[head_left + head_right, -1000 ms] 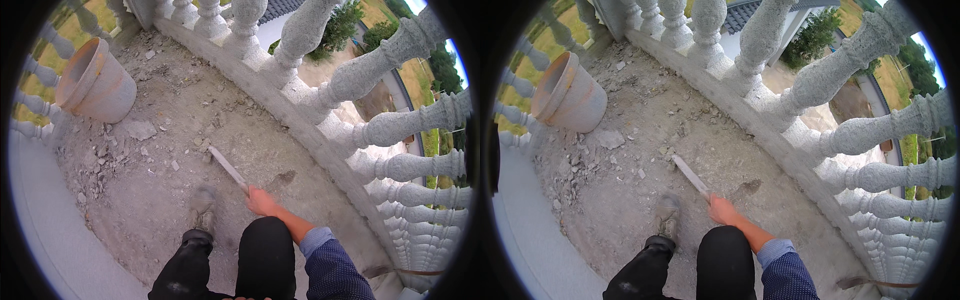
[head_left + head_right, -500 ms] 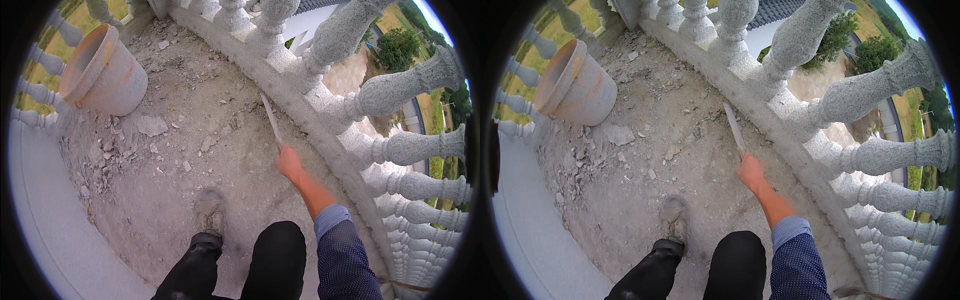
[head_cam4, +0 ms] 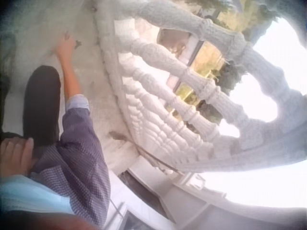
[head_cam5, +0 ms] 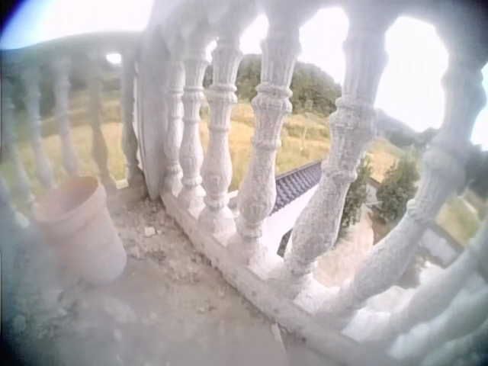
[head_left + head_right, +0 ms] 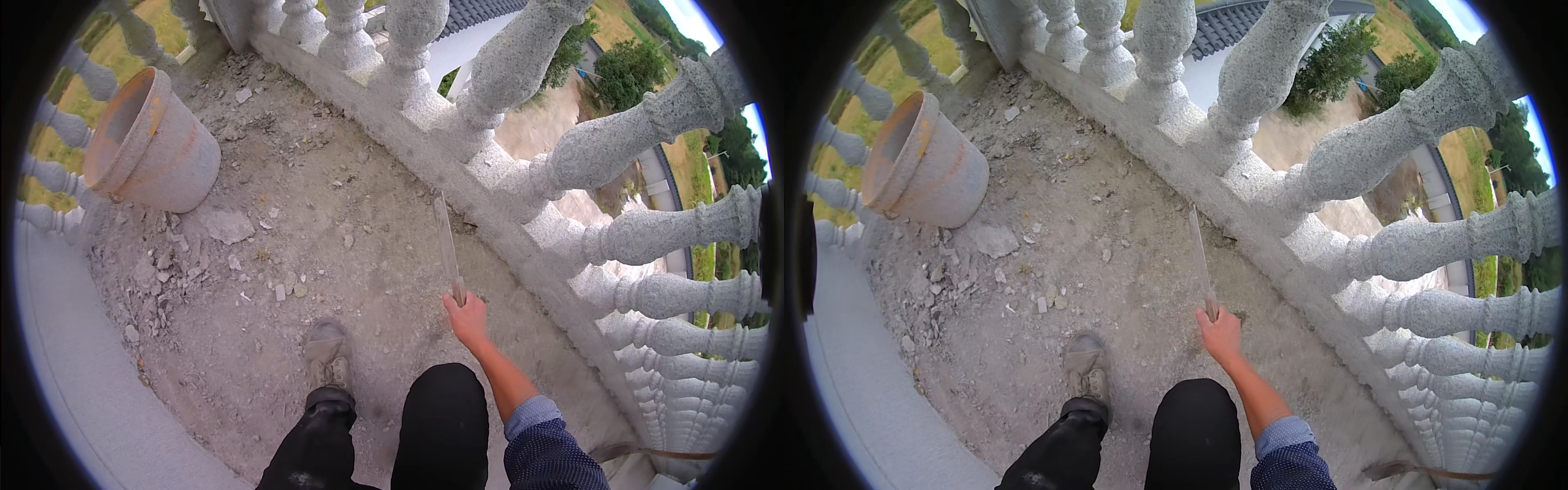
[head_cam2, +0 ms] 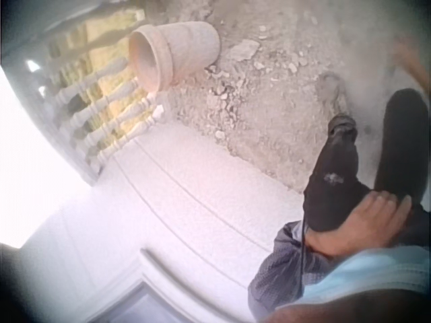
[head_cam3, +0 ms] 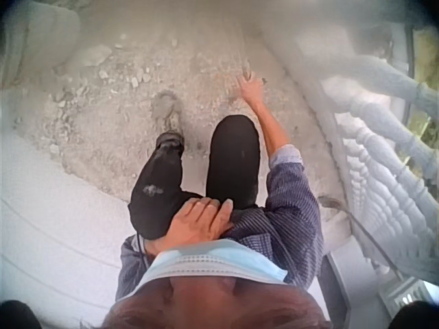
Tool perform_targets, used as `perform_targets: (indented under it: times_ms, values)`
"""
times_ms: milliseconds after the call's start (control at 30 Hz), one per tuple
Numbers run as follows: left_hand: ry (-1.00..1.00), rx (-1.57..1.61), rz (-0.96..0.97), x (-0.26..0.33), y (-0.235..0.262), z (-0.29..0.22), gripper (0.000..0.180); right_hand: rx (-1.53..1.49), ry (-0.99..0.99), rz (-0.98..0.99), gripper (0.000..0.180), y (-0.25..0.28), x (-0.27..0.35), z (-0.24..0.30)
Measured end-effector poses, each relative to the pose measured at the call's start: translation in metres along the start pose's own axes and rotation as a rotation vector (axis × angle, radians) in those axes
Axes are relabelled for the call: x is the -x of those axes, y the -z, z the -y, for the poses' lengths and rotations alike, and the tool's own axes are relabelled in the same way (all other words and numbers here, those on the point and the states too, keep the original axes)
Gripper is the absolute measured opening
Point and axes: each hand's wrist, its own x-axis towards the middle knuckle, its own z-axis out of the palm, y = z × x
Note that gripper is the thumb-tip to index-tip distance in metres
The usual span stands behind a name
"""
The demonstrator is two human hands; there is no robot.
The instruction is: The person scrapes concrete debris from a balcony floor using a hand trowel, then sweeps the area with a broom, and finally uses a shovel to gather the debris into a bucket.
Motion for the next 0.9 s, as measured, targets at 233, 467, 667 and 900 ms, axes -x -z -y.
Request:
perform_targets:
  times_ms: [233, 467, 667, 900]
  values:
    - [0.006, -0.028, 0.048, 0.002, -0.001, -0.003, 0.050, 0.280, 0.107, -0.079, 0.037, 0.031, -0.061, -0.010]
    - [0.023, -0.020, 0.023, 0.006, -0.001, 0.000, 0.051, 0.231, 0.157, -0.028, 0.028, 0.029, -0.029, 0.026]
    - [-0.009, -0.012, 0.008, 0.006, 0.003, 0.003, 0.051, 0.459, 0.056, -0.083, 0.028, 0.061, -0.084, -0.018]
    - [0.042, -0.004, -0.006, 0.009, -0.002, 0.001, 0.049, 0.416, 0.131, 0.034, 0.028, 0.042, -0.041, 0.032]
